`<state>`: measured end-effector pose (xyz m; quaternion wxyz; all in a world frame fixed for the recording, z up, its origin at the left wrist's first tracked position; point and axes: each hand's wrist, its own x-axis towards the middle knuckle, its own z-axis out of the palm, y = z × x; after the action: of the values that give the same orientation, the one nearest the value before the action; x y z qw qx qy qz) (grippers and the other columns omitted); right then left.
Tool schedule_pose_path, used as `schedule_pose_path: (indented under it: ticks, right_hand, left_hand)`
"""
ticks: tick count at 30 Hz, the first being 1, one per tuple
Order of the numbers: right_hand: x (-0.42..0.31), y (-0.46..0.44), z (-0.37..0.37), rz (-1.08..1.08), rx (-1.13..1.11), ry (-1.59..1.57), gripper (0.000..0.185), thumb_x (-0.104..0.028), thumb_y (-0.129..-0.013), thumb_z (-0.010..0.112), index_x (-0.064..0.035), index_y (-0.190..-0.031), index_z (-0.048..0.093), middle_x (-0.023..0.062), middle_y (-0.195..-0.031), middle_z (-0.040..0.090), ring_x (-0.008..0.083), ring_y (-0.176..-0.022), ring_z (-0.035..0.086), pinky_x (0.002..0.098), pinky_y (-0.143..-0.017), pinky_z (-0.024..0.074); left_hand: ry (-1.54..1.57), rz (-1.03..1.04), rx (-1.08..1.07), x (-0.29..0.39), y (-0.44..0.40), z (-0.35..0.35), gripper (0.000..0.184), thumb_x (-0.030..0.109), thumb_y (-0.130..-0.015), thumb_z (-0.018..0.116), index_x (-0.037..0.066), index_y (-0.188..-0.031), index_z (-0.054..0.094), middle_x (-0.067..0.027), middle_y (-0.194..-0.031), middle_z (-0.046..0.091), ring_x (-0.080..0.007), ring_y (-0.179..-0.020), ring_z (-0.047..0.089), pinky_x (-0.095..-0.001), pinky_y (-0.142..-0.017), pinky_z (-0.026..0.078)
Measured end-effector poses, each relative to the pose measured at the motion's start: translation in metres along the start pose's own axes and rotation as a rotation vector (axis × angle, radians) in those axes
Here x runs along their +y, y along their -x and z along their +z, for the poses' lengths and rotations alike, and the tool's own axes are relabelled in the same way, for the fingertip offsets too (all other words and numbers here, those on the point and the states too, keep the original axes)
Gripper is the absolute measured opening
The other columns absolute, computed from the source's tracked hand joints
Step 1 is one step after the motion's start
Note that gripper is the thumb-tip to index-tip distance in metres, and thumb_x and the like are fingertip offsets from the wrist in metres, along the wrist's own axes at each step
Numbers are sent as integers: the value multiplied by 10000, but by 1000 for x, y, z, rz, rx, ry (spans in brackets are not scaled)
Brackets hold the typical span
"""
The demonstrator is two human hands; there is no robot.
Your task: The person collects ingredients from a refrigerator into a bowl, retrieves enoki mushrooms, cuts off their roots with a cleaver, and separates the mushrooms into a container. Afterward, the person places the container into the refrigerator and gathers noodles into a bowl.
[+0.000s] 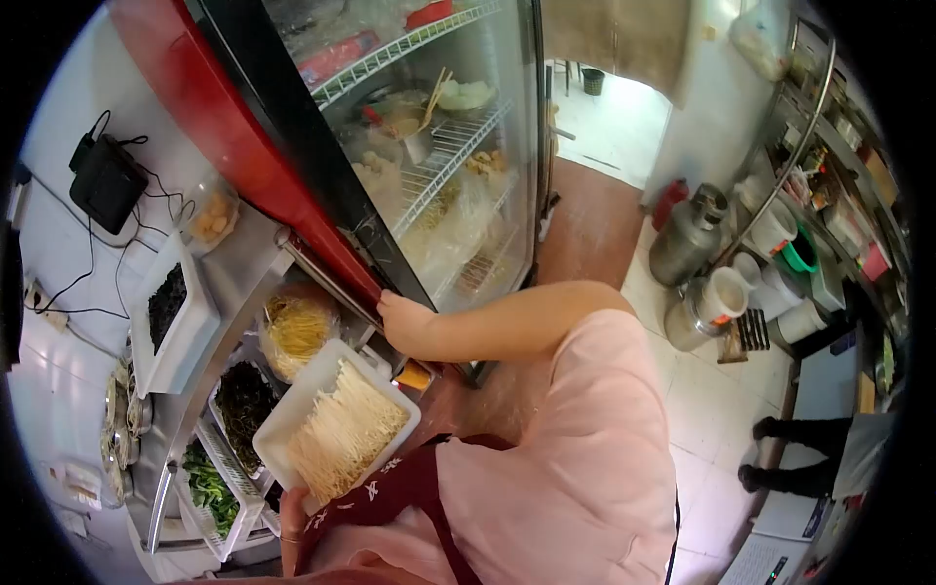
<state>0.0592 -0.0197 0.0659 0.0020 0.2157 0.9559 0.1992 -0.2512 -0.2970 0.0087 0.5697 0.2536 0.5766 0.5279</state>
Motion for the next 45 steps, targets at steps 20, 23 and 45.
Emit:
schedule_pose_path:
  ticks: [20,23,45]
  right_hand:
    - [-35,99,4,69,75,-136,210,-253,-773,568,-65,-786,660,67,-897,642,235,-905,559,342,-814,388]
    - [-54,170,-20,258,-177,-493,282,-296,-804,553,-49,-874,668,105,-947,658,265,-939,597,356,-835,438]
    - [1,309,-95,305,539,-878,565,-40,-642,721,-126,-1177,561,144,-1447,288,317,-961,587,352,-785,495]
  left_hand:
    - [468,22,212,-137,141,-7,526,86,-758,443,-106,-1244,387,-217,-1149,539,-344,-1021,573,-422,-880,489]
    - [460,6,208,-157,153,-8,517,87,-759,454,-95,-1240,397,-200,-1146,545,-328,-1031,567,-409,-890,481]
    - [98,-26,-348,30,18,202,477,66,-791,527,-75,-1240,449,-157,-1138,591,-246,-960,619,-344,-827,514]
